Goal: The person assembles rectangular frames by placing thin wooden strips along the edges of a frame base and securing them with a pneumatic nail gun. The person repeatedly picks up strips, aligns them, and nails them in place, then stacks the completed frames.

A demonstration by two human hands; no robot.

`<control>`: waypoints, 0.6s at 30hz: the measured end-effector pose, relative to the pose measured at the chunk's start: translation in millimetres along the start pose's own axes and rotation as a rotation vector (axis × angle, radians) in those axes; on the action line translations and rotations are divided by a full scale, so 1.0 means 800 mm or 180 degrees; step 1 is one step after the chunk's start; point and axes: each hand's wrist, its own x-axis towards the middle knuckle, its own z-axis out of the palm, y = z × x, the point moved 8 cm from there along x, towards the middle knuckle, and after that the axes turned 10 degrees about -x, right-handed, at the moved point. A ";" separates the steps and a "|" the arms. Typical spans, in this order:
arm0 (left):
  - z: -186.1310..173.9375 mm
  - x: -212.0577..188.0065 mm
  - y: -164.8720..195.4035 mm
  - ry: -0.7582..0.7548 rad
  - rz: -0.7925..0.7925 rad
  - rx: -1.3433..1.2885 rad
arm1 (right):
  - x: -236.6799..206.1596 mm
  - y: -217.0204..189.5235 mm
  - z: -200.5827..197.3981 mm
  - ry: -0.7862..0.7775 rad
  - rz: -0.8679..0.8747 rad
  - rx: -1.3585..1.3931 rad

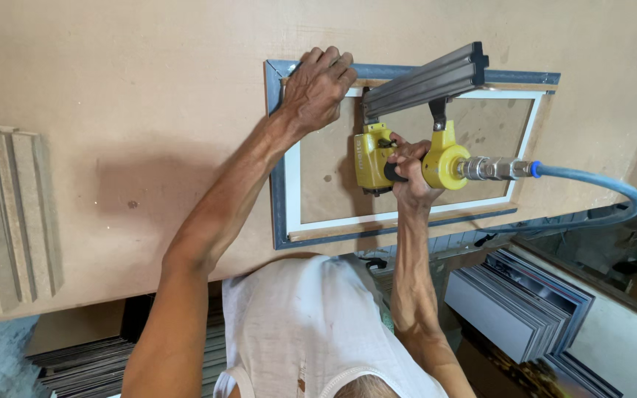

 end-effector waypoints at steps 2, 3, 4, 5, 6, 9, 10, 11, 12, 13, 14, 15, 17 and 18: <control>0.002 0.001 0.003 0.0029 0.0025 -0.0008 | -0.001 0.000 -0.003 -0.0007 -0.0056 0.0067; 0.004 0.000 0.004 0.0057 0.0043 0.0011 | -0.002 0.001 -0.007 0.0054 -0.0021 0.0086; 0.005 0.000 0.005 0.0084 0.0061 0.0030 | -0.004 0.002 -0.010 0.0117 0.0013 0.0106; 0.007 -0.002 0.005 0.0133 0.0068 0.0028 | -0.005 0.002 -0.012 0.0143 0.0028 0.0103; 0.009 -0.002 0.005 0.0179 0.0076 0.0028 | -0.006 0.002 -0.014 0.0171 0.0043 0.0102; 0.016 -0.004 0.002 0.0158 0.0038 -0.0016 | -0.012 0.005 -0.021 0.0269 0.0086 0.0139; 0.018 -0.004 0.001 0.0136 0.0013 -0.0021 | -0.013 0.007 -0.025 0.0287 0.0090 0.0168; 0.020 -0.002 0.001 0.0092 -0.0020 -0.0062 | -0.015 0.010 -0.028 0.0249 0.0075 0.0182; 0.021 -0.001 0.000 0.0046 -0.0056 -0.0106 | -0.015 0.014 -0.032 0.0211 0.0065 0.0193; 0.021 0.002 0.001 0.0005 -0.0103 -0.0142 | -0.017 0.018 -0.038 0.0161 0.0058 0.0211; 0.019 0.003 0.002 0.0004 -0.0096 -0.0077 | -0.016 0.023 -0.046 0.0150 0.0045 0.0240; 0.015 0.004 0.005 0.0012 -0.0080 0.0008 | -0.013 0.029 -0.055 0.0129 0.0014 0.0283; -0.001 -0.001 0.013 0.0069 0.0025 0.0253 | -0.006 0.042 -0.077 0.0179 0.0003 0.0435; -0.015 -0.008 0.015 0.0142 0.0052 0.0448 | 0.002 0.050 -0.086 0.0175 0.0051 0.0550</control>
